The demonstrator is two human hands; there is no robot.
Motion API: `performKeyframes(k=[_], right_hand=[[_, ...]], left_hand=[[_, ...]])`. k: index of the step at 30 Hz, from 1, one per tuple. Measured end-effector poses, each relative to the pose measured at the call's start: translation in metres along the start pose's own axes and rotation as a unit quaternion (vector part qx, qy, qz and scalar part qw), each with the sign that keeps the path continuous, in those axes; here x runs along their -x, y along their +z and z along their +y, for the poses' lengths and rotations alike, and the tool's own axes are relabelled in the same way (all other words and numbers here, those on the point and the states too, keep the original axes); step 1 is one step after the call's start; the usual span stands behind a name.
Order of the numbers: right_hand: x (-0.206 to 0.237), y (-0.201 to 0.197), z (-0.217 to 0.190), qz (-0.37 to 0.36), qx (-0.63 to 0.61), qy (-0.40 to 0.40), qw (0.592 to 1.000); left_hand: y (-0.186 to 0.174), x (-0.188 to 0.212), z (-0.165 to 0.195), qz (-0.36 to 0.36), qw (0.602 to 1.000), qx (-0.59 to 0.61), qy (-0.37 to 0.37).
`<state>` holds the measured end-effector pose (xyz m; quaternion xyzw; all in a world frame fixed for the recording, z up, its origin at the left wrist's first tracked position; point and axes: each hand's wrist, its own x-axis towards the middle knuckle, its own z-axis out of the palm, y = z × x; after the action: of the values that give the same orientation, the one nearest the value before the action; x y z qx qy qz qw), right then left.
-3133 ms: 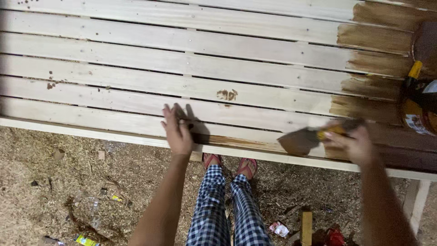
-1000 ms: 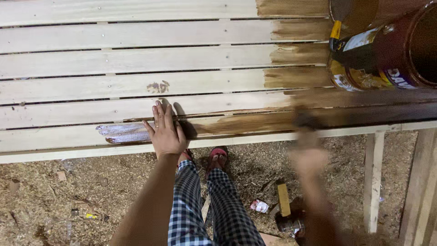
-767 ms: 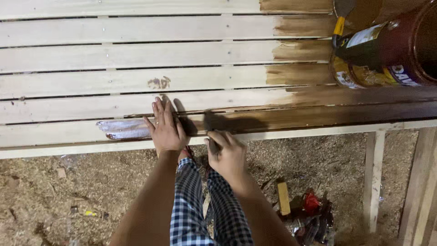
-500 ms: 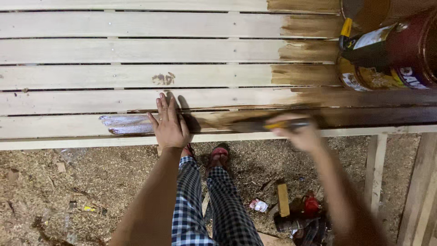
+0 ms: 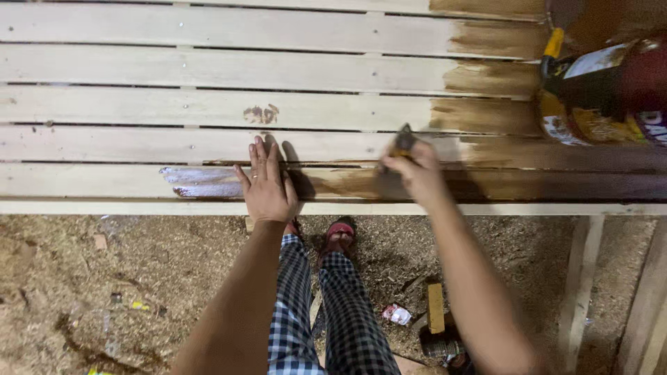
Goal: The person applies brown wood stain to a slatted wooden panel using a brush, dipping the brush into a stain can and brushing the liquid across the slats, working section by section to coat the bare wood. They reposition along the panel and reload the brush from the can as coverage progresses.
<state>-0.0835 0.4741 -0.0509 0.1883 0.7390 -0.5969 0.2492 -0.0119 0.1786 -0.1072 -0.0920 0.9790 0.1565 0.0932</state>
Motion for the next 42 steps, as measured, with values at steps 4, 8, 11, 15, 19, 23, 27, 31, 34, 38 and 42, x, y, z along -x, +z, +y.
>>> performKeyframes(k=[4,8,11,15,19,23,27,31,34,38,42], right_hand=[[0.001,0.015,0.006,-0.043,-0.123,-0.098,0.987],[0.008,-0.057,0.018,0.04,-0.131,-0.158,0.978],[0.012,-0.116,0.028,0.134,-0.114,-0.145,0.974],[0.012,-0.124,0.033,0.134,-0.139,-0.194,0.962],[0.017,-0.009,0.035,0.113,0.268,-0.071,0.954],[0.012,0.127,0.023,0.048,0.075,-0.099,0.991],[-0.005,0.141,0.022,0.059,-0.192,-0.134,0.97],[0.0,0.041,0.044,0.14,-0.339,-0.148,0.918],[0.007,-0.034,0.042,0.181,-0.177,-0.265,0.93],[0.015,-0.024,0.007,0.157,-0.131,-0.273,0.94],[0.018,0.122,-0.012,0.169,0.064,-0.124,0.976]], left_hand=[[0.002,0.001,-0.003,0.0,1.0,0.0,-0.001],[-0.002,0.001,0.0,0.009,1.0,-0.001,0.012],[-0.006,0.002,0.002,0.0,1.0,0.015,0.005],[-0.005,0.002,0.002,-0.004,1.0,0.024,0.003],[0.001,0.0,0.0,0.005,1.0,0.017,0.012],[0.006,0.002,-0.004,0.013,1.0,0.018,0.014],[0.01,0.005,-0.007,0.054,0.997,0.057,0.024],[0.012,0.002,-0.009,0.065,0.996,0.058,0.038],[0.004,0.004,-0.019,0.091,0.987,0.119,0.053],[-0.02,0.017,-0.051,0.13,0.974,0.184,0.004],[-0.05,0.021,-0.103,0.21,0.948,0.221,-0.088]])
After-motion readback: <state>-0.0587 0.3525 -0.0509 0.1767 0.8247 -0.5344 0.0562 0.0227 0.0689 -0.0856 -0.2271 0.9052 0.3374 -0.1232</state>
